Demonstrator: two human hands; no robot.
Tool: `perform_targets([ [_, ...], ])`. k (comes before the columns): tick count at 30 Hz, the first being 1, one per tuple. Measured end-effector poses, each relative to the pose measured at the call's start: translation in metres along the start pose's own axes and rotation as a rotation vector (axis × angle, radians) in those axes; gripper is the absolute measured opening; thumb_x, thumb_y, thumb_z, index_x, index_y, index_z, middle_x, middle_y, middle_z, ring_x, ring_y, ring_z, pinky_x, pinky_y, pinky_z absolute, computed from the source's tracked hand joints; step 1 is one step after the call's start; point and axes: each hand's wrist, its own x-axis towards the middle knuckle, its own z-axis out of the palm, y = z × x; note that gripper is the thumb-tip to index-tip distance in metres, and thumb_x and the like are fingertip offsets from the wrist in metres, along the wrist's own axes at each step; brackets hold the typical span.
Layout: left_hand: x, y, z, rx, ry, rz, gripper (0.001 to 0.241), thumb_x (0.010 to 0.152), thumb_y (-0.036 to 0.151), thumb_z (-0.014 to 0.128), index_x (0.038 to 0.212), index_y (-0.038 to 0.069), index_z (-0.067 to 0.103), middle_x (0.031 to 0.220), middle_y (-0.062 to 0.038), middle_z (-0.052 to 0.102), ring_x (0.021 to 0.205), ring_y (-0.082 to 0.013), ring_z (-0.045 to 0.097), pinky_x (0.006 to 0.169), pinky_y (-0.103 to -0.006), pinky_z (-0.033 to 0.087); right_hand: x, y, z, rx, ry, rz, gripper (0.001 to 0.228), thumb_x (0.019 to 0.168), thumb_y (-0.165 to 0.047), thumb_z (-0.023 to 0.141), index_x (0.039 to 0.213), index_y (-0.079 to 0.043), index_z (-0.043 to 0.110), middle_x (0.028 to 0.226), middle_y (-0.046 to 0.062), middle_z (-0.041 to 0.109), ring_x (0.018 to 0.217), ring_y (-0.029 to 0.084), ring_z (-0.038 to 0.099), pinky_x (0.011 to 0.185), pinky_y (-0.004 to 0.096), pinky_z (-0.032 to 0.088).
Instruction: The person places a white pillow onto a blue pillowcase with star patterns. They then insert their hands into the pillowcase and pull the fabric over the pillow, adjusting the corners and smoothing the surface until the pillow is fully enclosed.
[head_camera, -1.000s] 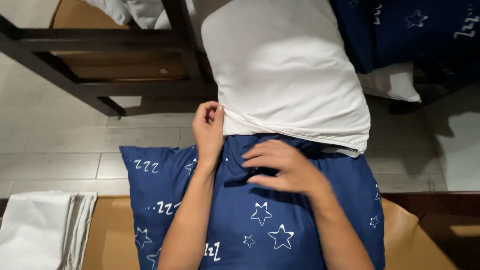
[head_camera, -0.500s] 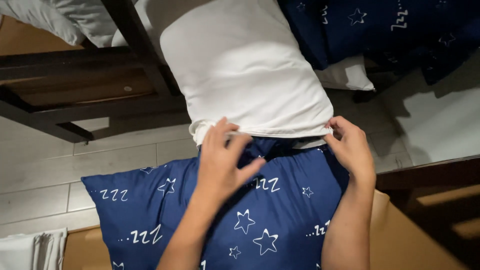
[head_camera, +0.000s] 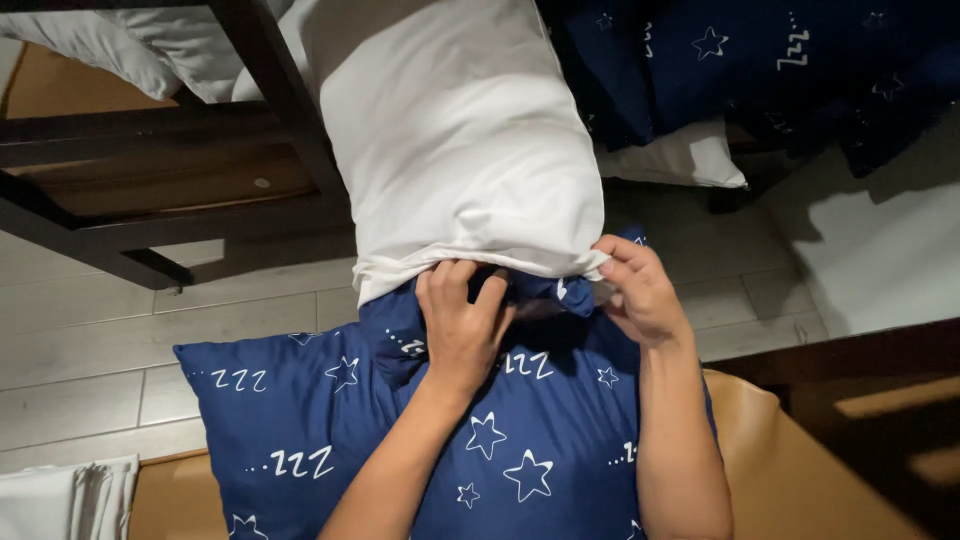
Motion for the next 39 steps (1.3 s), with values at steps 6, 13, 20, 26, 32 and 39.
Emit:
perform_targets([
  [6, 0.013, 0.012, -0.011, -0.163, 0.025, 0.094, 0.024, 0.099, 0.037, 0.064, 0.084, 0.02, 0.062, 0.107, -0.001, 0.06, 0.109, -0.0259, 0.056, 0.097, -0.0472, 0.035, 0.043, 0.003, -0.045, -0.544, 0.182, -0.287, 0.029, 0.091, -0.025, 0.071, 0.07, -0.012, 0.056, 0.058, -0.003, 0.045, 0.063, 0.007, 0.037, 0.058, 0.024, 0.031],
  [13, 0.018, 0.033, -0.015, -0.168, -0.027, 0.222, 0.033, 0.106, 0.041, 0.048, 0.081, 0.021, 0.052, 0.099, 0.0, 0.058, 0.102, -0.0244, 0.059, 0.093, -0.0485, 0.04, 0.102, -0.057, -0.005, -0.877, 0.071, -0.203, 0.04, 0.094, -0.036, 0.076, 0.065, -0.015, 0.058, 0.048, 0.0, 0.046, 0.057, 0.008, 0.037, 0.056, 0.026, 0.033],
  [20, 0.011, 0.019, -0.019, -0.288, -0.201, 0.208, 0.016, 0.1, 0.033, 0.059, 0.092, 0.02, 0.064, 0.101, -0.001, 0.063, 0.105, -0.0237, 0.063, 0.098, -0.0465, 0.043, 0.128, 0.026, -0.061, -1.055, 0.238, 0.037, 0.046, 0.096, -0.048, 0.073, 0.069, -0.012, 0.064, 0.066, 0.011, 0.063, 0.071, 0.026, 0.061, 0.064, 0.039, 0.044],
  [26, 0.025, -0.046, -0.051, -0.429, -0.095, -0.241, 0.014, 0.091, 0.018, 0.06, 0.099, 0.01, 0.069, 0.094, -0.012, 0.068, 0.093, -0.0349, 0.066, 0.087, -0.0456, 0.049, 0.067, -0.028, -0.018, -1.35, 0.401, -0.18, 0.032, 0.091, -0.035, 0.078, 0.11, -0.01, 0.069, 0.102, 0.015, 0.07, 0.099, 0.043, 0.067, 0.083, 0.054, 0.052],
  [32, -0.025, -0.133, -0.031, -0.646, -0.478, -0.795, 0.024, 0.093, 0.013, 0.061, 0.114, 0.004, 0.068, 0.096, -0.02, 0.068, 0.095, -0.0354, 0.066, 0.088, -0.048, 0.051, 0.018, -0.072, 0.109, -0.904, -0.292, -0.572, 0.028, 0.077, -0.014, 0.088, 0.099, -0.008, 0.072, 0.104, 0.014, 0.072, 0.108, 0.038, 0.066, 0.099, 0.044, 0.048],
  [39, -0.026, -0.123, -0.024, -1.008, -0.301, -0.918, 0.032, 0.085, 0.007, 0.066, 0.117, 0.006, 0.065, 0.102, -0.006, 0.063, 0.099, -0.017, 0.059, 0.09, -0.0339, 0.05, 0.009, 0.008, 0.161, -1.259, -0.922, -0.521, 0.076, 0.069, -0.027, 0.09, 0.136, -0.011, 0.058, 0.131, 0.018, 0.061, 0.129, 0.038, 0.052, 0.113, 0.05, 0.037],
])
